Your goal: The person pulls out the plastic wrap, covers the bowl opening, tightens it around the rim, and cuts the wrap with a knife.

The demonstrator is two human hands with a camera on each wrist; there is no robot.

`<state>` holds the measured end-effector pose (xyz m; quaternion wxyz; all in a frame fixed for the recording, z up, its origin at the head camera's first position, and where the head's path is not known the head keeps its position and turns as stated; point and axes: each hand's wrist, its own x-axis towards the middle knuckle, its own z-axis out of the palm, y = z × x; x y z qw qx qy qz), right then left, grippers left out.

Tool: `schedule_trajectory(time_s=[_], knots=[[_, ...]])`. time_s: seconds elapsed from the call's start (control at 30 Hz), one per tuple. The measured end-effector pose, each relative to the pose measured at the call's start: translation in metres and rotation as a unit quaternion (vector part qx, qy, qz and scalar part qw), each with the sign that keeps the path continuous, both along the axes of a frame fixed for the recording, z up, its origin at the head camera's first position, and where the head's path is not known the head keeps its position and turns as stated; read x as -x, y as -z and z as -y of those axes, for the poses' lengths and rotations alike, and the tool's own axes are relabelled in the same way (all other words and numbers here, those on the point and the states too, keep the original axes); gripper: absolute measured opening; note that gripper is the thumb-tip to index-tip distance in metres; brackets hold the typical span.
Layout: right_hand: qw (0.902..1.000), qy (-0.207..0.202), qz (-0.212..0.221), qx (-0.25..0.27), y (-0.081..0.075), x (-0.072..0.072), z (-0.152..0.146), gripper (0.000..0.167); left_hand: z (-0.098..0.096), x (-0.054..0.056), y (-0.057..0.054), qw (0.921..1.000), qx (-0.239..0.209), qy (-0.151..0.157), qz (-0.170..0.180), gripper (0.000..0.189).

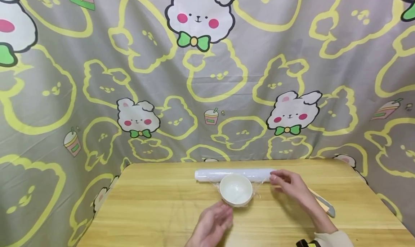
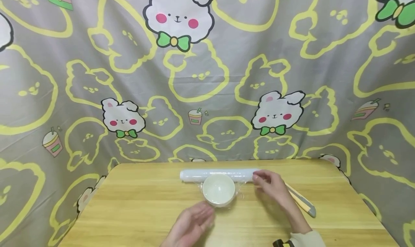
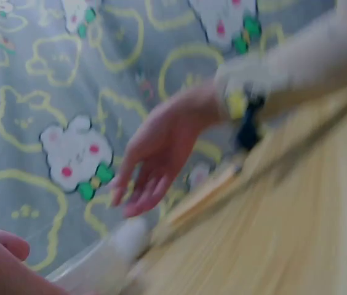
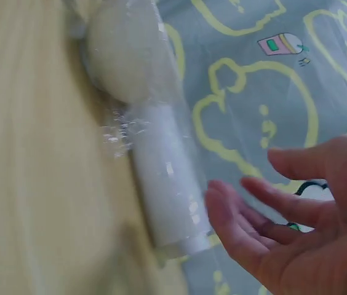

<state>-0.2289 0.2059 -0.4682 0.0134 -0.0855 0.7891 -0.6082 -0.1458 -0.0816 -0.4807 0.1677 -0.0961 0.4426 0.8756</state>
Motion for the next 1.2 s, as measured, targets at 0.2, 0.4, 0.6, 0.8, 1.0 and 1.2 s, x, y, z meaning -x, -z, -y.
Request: schedule_trajectory(time_s=[0.2,0.4,0.6,0.8,1.0,1.2], knots=[[0.9790,0.028,-0.154,-0.131,-0.014,0.030,0.016,0.024,-0.023,-0.002,-0.007,0.9872,-0.154,0.021,0.036,0.057],[0.9654,0.021,-0.171,-0.196,0.005,0.062,0.027,0.020,-0.034,0.001,-0.001,0.9821,-0.181,-0.017,0.051,0.068],[0.9458,-0.022,-0.170,-0.276,0.026,0.072,0.030,0.023,-0.040,0.005,0.007,0.9944,-0.099,-0.033,0.016,0.077],[0.9277,-0.031,-0.194,-0.318,0.026,0.068,0.034,0.021,-0.038,0.011,0.007,0.9930,0.093,-0.047,-0.056,0.083],[0.9191,-0.018,-0.171,-0.355,0.019,0.059,0.040,0.018,-0.044,0.014,0.009,0.9724,0.183,-0.109,-0.094,0.100],[0.9152,-0.020,-0.146,-0.375,0.011,0.044,0.044,0.023,-0.046,0.015,0.018,0.9609,0.189,-0.152,-0.134,0.108]])
